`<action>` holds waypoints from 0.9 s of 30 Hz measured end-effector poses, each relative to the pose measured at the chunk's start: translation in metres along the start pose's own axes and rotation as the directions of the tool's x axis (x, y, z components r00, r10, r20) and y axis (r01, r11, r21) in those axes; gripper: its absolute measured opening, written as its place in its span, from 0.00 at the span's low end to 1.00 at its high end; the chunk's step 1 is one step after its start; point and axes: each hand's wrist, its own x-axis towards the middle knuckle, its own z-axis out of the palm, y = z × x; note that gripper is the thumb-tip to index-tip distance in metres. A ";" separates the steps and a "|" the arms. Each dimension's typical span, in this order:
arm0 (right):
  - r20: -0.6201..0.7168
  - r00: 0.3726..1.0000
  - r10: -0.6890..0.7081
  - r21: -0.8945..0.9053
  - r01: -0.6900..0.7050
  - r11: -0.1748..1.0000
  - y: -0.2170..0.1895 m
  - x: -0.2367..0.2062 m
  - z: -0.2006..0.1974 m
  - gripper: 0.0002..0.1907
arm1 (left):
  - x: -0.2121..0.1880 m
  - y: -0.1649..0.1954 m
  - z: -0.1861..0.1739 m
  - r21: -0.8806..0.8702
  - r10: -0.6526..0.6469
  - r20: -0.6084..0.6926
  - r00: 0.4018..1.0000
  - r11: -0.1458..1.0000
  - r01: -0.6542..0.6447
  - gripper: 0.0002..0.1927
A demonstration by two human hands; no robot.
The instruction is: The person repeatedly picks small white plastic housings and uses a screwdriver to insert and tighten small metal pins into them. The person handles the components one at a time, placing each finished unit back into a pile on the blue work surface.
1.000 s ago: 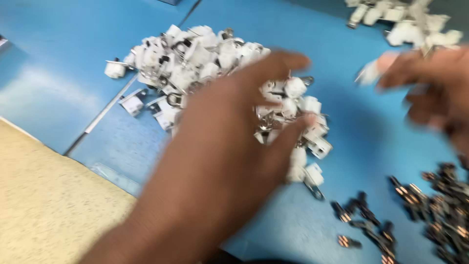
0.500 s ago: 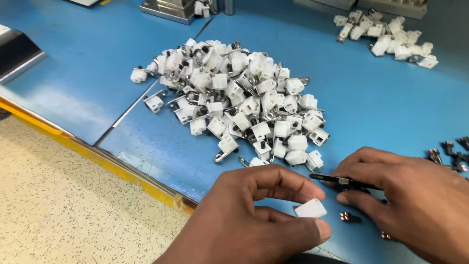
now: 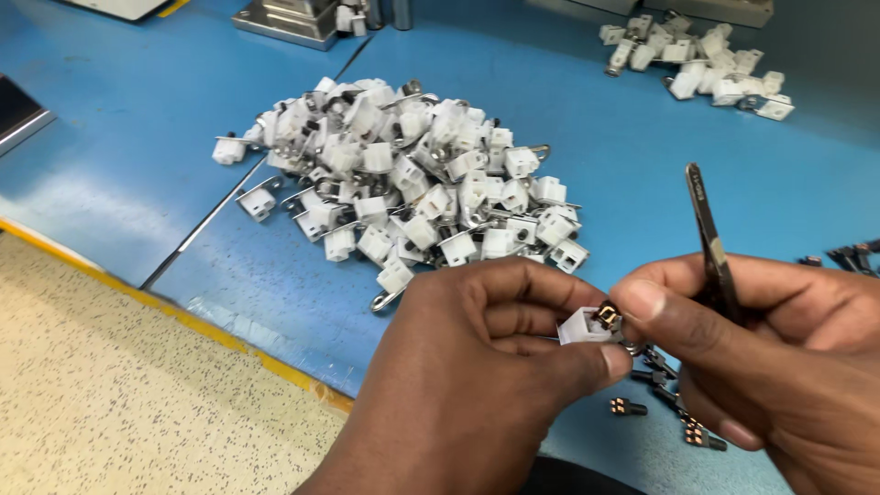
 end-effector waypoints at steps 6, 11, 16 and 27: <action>-0.040 0.995 -0.090 -0.227 0.079 0.971 -0.012 -0.004 0.002 0.15 | 0.002 0.009 0.004 0.117 0.001 0.006 1.000 0.993 -0.002 0.12; -0.014 0.989 -0.150 -0.251 0.142 0.958 -0.013 -0.004 0.002 0.16 | 0.005 0.012 0.004 0.307 0.025 -0.027 0.999 0.952 -0.015 0.13; 0.061 0.992 -0.108 -0.128 0.115 0.985 -0.013 0.007 -0.014 0.14 | 0.006 0.014 -0.001 0.230 0.014 0.012 1.000 0.973 -0.016 0.12; 0.152 0.987 -0.052 -0.327 0.100 0.940 0.003 0.019 -0.017 0.17 | 0.008 0.012 -0.003 0.158 0.043 0.113 0.993 0.986 -0.061 0.09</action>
